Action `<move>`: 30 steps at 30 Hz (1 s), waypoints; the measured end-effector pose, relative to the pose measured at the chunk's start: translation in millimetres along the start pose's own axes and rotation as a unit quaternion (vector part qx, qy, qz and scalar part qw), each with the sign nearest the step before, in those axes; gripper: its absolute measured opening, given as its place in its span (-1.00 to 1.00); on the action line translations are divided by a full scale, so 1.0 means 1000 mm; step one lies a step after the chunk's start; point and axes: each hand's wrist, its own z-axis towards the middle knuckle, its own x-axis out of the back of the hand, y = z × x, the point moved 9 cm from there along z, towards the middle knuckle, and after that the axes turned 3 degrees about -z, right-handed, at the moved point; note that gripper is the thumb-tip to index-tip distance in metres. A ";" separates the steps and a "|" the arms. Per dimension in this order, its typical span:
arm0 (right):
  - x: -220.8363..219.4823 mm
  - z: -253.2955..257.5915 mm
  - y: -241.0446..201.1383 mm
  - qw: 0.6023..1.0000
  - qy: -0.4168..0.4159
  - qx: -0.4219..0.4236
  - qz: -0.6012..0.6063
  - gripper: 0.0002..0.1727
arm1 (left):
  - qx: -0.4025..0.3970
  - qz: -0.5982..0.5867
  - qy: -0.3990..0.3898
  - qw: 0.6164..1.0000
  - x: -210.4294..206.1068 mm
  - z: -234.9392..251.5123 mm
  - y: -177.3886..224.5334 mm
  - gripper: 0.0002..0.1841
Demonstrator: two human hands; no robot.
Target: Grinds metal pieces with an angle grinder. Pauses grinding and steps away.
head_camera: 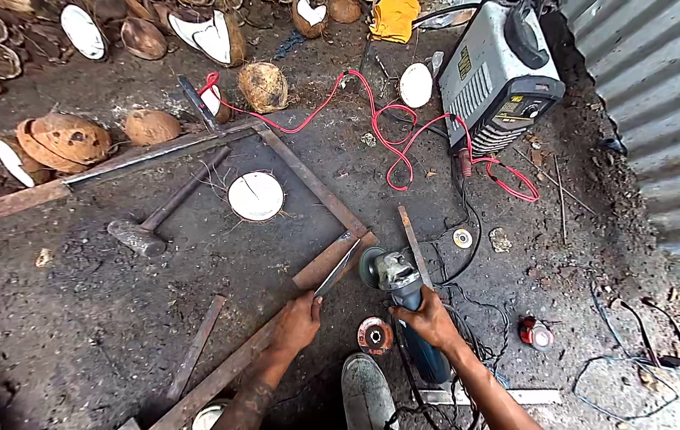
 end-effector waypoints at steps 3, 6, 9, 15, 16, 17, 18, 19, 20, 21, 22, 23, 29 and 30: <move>-0.010 0.003 -0.008 0.998 -0.027 -0.006 -0.058 -0.21 | 0.038 0.119 0.014 0.992 -0.001 -0.006 0.007 -0.51; -0.016 0.002 -0.016 0.994 -0.053 -0.014 -0.098 -0.15 | 0.054 0.166 0.026 0.984 -0.005 -0.011 0.014 -0.54; -0.023 0.002 -0.018 0.988 -0.073 -0.017 -0.132 -0.11 | 0.039 0.199 0.041 0.978 -0.012 -0.014 0.019 -0.59; -0.024 0.009 -0.019 0.983 -0.073 -0.024 -0.166 -0.06 | 0.019 0.224 0.018 0.974 -0.020 -0.012 0.021 -0.63; -0.023 0.011 -0.019 0.983 -0.067 -0.025 -0.168 -0.07 | 0.017 0.224 0.014 0.974 -0.019 -0.012 0.022 -0.63; -0.022 0.012 -0.019 0.984 -0.062 -0.025 -0.168 -0.08 | 0.017 0.226 0.007 0.974 -0.020 -0.011 0.023 -0.62; -0.022 0.011 -0.019 0.984 -0.060 -0.023 -0.168 -0.10 | 0.018 0.226 0.005 0.974 -0.020 -0.011 0.023 -0.62; -0.023 0.010 -0.019 0.983 -0.060 -0.020 -0.171 -0.10 | 0.016 0.227 0.009 0.974 -0.020 -0.011 0.023 -0.63; -0.024 0.009 -0.019 0.982 -0.061 -0.017 -0.176 -0.10 | 0.015 0.227 0.016 0.974 -0.020 -0.011 0.023 -0.63; -0.024 0.008 -0.020 0.982 -0.061 -0.018 -0.180 -0.11 | 0.015 0.228 0.019 0.973 -0.019 -0.010 0.023 -0.63; -0.024 0.007 -0.019 0.982 -0.059 -0.019 -0.177 -0.12 | 0.021 0.230 0.014 0.973 -0.019 -0.010 0.023 -0.64; -0.023 0.007 -0.017 0.984 -0.056 -0.021 -0.168 -0.15 | 0.028 0.227 0.001 0.974 -0.020 -0.010 0.023 -0.64; 0.001 -0.008 -0.006 0.999 0.002 0.004 -0.039 -0.28 | 0.015 0.139 -0.035 0.990 -0.013 -0.013 0.015 -0.57; 0.007 -0.013 -0.006 1.000 0.015 0.004 -0.011 -0.30 | 0.002 0.101 -0.044 0.994 -0.012 -0.014 0.012 -0.55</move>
